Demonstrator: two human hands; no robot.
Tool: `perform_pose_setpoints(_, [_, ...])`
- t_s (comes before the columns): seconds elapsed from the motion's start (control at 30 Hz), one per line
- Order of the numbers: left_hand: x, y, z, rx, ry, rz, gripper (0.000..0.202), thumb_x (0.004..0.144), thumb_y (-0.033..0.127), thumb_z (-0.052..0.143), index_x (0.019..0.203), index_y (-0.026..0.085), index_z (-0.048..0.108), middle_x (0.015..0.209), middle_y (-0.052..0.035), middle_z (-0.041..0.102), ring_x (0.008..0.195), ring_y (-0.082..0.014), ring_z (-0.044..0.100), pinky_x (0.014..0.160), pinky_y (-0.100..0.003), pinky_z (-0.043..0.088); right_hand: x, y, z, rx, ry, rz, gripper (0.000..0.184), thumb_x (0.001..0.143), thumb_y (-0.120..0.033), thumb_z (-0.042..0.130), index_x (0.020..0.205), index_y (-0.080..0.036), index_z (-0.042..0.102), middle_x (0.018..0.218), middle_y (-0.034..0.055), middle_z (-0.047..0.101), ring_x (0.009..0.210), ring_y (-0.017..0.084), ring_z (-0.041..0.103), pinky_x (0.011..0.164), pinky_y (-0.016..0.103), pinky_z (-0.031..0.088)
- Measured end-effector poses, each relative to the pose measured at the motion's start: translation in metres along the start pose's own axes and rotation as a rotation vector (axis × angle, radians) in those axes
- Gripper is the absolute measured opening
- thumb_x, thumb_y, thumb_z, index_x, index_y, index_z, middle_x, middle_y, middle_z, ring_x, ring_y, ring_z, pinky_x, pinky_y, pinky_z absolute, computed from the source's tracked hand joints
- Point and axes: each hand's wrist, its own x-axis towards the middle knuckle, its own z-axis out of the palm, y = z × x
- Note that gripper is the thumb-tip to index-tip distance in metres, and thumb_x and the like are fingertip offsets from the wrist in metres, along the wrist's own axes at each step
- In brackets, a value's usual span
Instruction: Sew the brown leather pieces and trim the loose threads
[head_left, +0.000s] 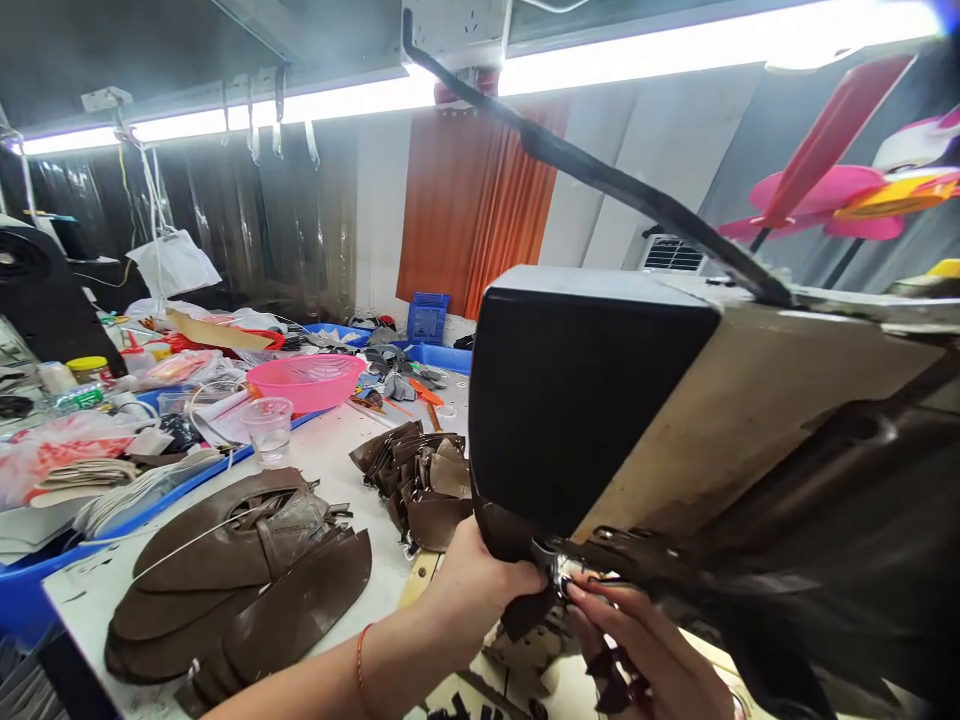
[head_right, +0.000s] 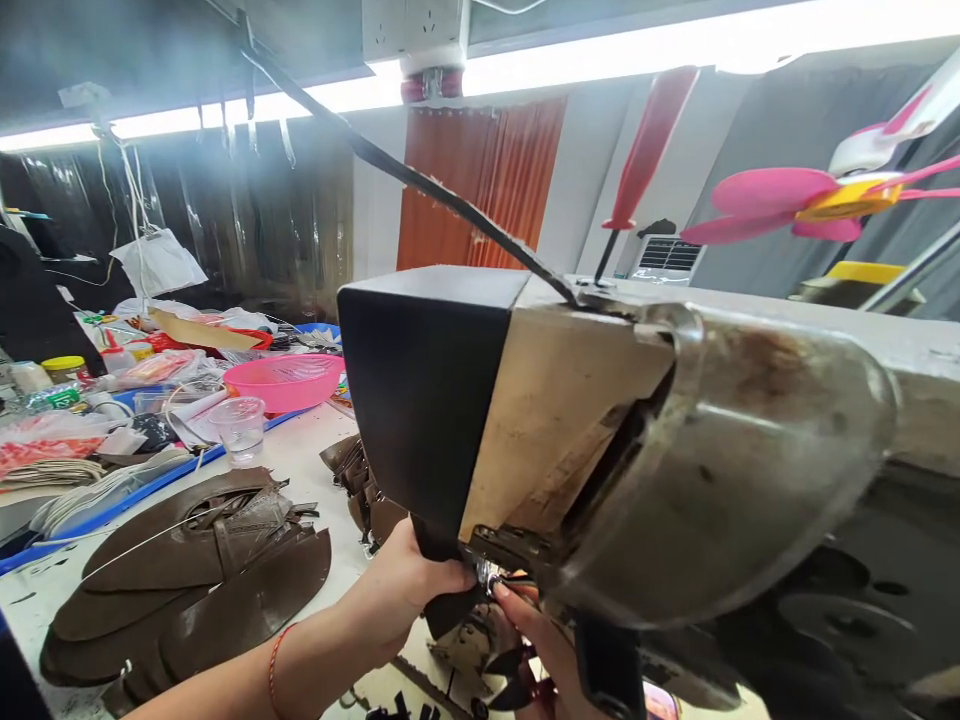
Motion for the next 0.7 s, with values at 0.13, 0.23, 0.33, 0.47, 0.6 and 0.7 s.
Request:
perform_pose_setpoints(0.13, [0.0, -0.001, 0.0, 0.0, -0.004, 0.019, 0.024, 0.052, 0.01, 0.07, 0.076, 0.011, 0.069, 0.075, -0.0057, 0.068, 0.076, -0.0215, 0.061, 0.075, -0.032, 0.048, -0.004, 0.012, -0.002, -0.132, -0.079, -0.215, 0.035, 0.077, -0.021, 0.066, 0.105, -0.04, 0.074, 0.099, -0.002, 0.076, 0.083, 0.022, 0.073, 0.078, 0.027, 0.059])
perform_pose_setpoints(0.23, [0.002, -0.001, 0.001, -0.002, -0.002, 0.016, 0.023, 0.053, 0.011, 0.071, 0.076, 0.011, 0.069, 0.076, -0.0066, 0.069, 0.076, -0.0208, 0.061, 0.074, -0.031, 0.047, -0.006, 0.021, -0.002, -0.136, -0.106, -0.203, 0.035, 0.077, -0.021, 0.067, 0.109, -0.037, 0.072, 0.101, 0.0005, 0.075, 0.088, 0.023, 0.072, 0.08, 0.029, 0.059])
perform_pose_setpoints(0.33, [0.005, 0.0, 0.0, -0.01, -0.008, 0.022, 0.026, 0.054, 0.012, 0.071, 0.079, 0.011, 0.069, 0.081, -0.0072, 0.07, 0.074, -0.0192, 0.06, 0.073, -0.03, 0.046, -0.006, 0.02, 0.001, -0.103, -0.099, -0.169, 0.033, 0.077, -0.023, 0.068, 0.108, -0.034, 0.073, 0.101, 0.003, 0.075, 0.089, 0.024, 0.072, 0.077, 0.03, 0.059])
perform_pose_setpoints(0.47, [0.006, -0.001, -0.002, 0.0, -0.016, 0.009, 0.03, 0.053, 0.012, 0.072, 0.083, 0.012, 0.068, 0.08, -0.006, 0.069, 0.073, -0.0183, 0.06, 0.073, -0.03, 0.046, -0.006, 0.005, 0.006, -0.042, -0.011, -0.04, 0.02, 0.08, -0.026, 0.066, 0.096, -0.032, 0.077, 0.095, 0.0047, 0.075, 0.081, 0.022, 0.072, 0.076, 0.029, 0.057])
perform_pose_setpoints(0.6, [0.005, 0.002, -0.003, 0.005, -0.01, 0.0, 0.029, 0.051, 0.014, 0.076, 0.079, 0.012, 0.067, 0.078, -0.0061, 0.069, 0.073, -0.0192, 0.06, 0.075, -0.032, 0.047, -0.007, -0.001, 0.01, -0.037, 0.022, -0.039, 0.019, 0.08, -0.024, 0.066, 0.092, -0.032, 0.078, 0.092, 0.0026, 0.076, 0.08, 0.02, 0.071, 0.08, 0.029, 0.054])
perform_pose_setpoints(0.7, [0.006, 0.006, -0.002, -0.007, -0.015, -0.001, 0.033, 0.05, 0.014, 0.078, 0.081, 0.012, 0.067, 0.082, -0.0072, 0.069, 0.075, -0.0192, 0.06, 0.075, -0.03, 0.046, -0.007, 0.005, 0.011, -0.035, 0.012, -0.056, 0.021, 0.079, -0.023, 0.066, 0.094, -0.033, 0.077, 0.091, 0.0002, 0.076, 0.08, 0.019, 0.071, 0.078, 0.028, 0.053])
